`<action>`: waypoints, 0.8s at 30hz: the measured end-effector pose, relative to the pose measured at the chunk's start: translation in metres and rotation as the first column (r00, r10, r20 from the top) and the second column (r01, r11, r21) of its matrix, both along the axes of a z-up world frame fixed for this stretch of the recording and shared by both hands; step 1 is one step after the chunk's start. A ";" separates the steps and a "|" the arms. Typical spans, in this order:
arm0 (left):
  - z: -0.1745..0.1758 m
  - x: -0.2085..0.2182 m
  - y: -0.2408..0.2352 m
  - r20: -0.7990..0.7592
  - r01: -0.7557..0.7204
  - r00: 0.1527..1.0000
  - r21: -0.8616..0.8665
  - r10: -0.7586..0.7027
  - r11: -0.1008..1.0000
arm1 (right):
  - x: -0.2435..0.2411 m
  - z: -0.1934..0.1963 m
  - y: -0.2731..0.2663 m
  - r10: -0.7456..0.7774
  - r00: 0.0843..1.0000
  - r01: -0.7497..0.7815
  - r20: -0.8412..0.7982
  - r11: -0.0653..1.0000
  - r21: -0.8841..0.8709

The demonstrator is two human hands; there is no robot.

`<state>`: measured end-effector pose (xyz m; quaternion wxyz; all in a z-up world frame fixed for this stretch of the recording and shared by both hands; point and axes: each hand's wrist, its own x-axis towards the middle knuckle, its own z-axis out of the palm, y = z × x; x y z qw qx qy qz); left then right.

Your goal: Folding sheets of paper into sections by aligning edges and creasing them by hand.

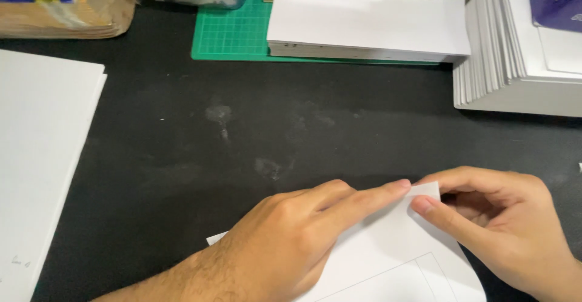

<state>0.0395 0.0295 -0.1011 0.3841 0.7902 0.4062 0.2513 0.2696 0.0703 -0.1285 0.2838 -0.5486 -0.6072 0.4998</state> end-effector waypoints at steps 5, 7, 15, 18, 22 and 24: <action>-0.001 0.004 0.005 0.018 -0.011 1.000 -0.009 0.011 1.000 | 0.002 -0.001 0.002 0.041 0.999 -0.040 -0.033 0.998 0.050; -0.001 0.004 0.006 0.041 0.012 0.999 0.005 -0.012 1.000 | 0.003 -0.002 0.003 0.028 0.999 -0.027 -0.039 1.000 0.014; -0.002 0.004 0.009 0.048 0.017 0.999 -0.044 -0.015 0.999 | 0.003 -0.003 0.004 0.057 0.997 -0.054 -0.050 0.997 0.060; -0.002 0.005 0.010 0.058 0.018 0.998 -0.050 -0.015 0.999 | 0.003 -0.004 0.004 0.070 0.995 -0.065 -0.070 0.995 0.077; -0.003 0.005 0.011 0.077 0.022 0.997 -0.036 -0.019 0.999 | 0.004 -0.006 0.004 0.069 0.995 -0.062 -0.072 0.993 0.101; -0.003 0.006 0.011 0.079 0.024 0.997 -0.045 -0.021 0.999 | 0.004 -0.006 0.004 0.067 0.995 -0.060 -0.080 0.994 0.086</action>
